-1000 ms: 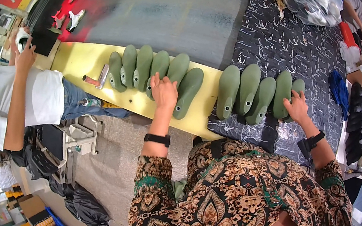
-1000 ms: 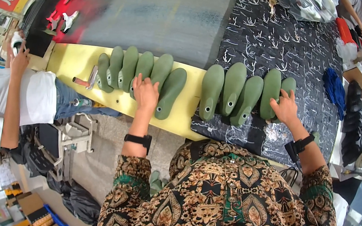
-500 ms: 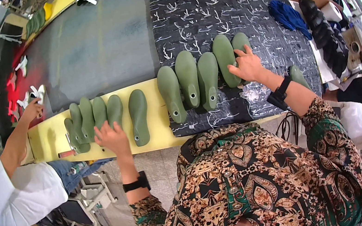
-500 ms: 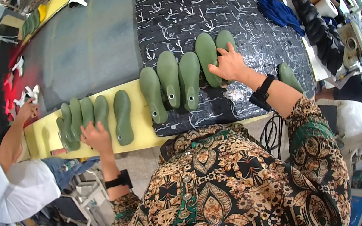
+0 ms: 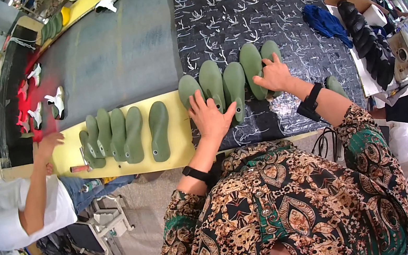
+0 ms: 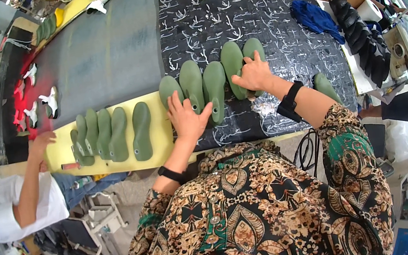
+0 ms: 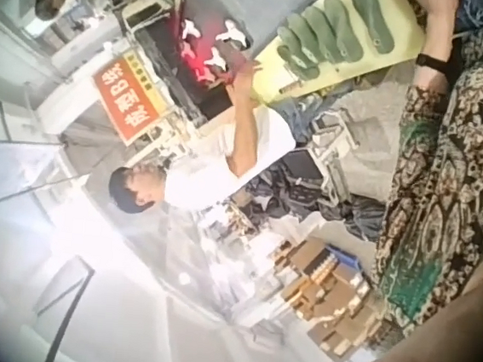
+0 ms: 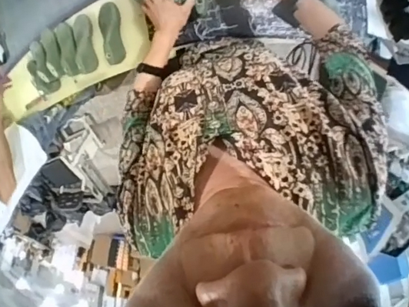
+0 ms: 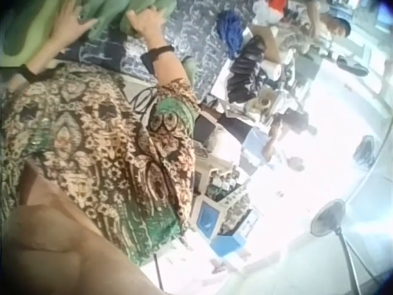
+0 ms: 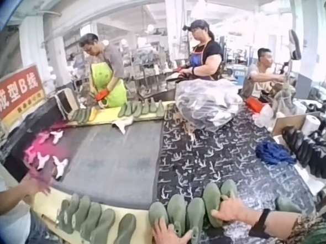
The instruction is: The recorder is picking up green and yellow shoe lasts from the floor and organizing them on a workspace near a conveyor belt in a shoe factory.
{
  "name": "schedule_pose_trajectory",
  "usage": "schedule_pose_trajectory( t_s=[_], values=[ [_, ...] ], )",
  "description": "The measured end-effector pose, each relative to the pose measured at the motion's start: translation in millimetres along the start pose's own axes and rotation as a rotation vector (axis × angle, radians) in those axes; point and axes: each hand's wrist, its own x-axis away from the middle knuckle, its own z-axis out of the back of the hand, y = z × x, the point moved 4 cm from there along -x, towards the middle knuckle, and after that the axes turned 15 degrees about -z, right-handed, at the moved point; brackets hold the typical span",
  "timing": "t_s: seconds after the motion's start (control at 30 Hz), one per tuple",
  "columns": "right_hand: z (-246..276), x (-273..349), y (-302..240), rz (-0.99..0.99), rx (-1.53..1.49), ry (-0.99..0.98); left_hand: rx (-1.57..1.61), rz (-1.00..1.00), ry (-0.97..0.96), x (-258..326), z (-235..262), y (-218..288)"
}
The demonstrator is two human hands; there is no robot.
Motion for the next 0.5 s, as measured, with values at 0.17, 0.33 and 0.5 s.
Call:
schedule_pose_trajectory(
  t_s=[0.17, 0.33, 0.5],
  values=[
    [-5.8, -3.8, -0.1, -0.007, -0.018, 0.034, -0.056, 0.074, 0.024, -8.0, -16.9, -11.1],
    [-10.5, -0.1, -4.1, -0.01, -0.063, -0.05, 0.076, 0.15, 0.048, 16.2, -6.3, -45.0],
    [-9.5, 16.5, -18.8, 0.0, -0.086, -0.01, 0.057, 0.252, 0.097, 52.8, 17.5, -85.8]
  ],
)
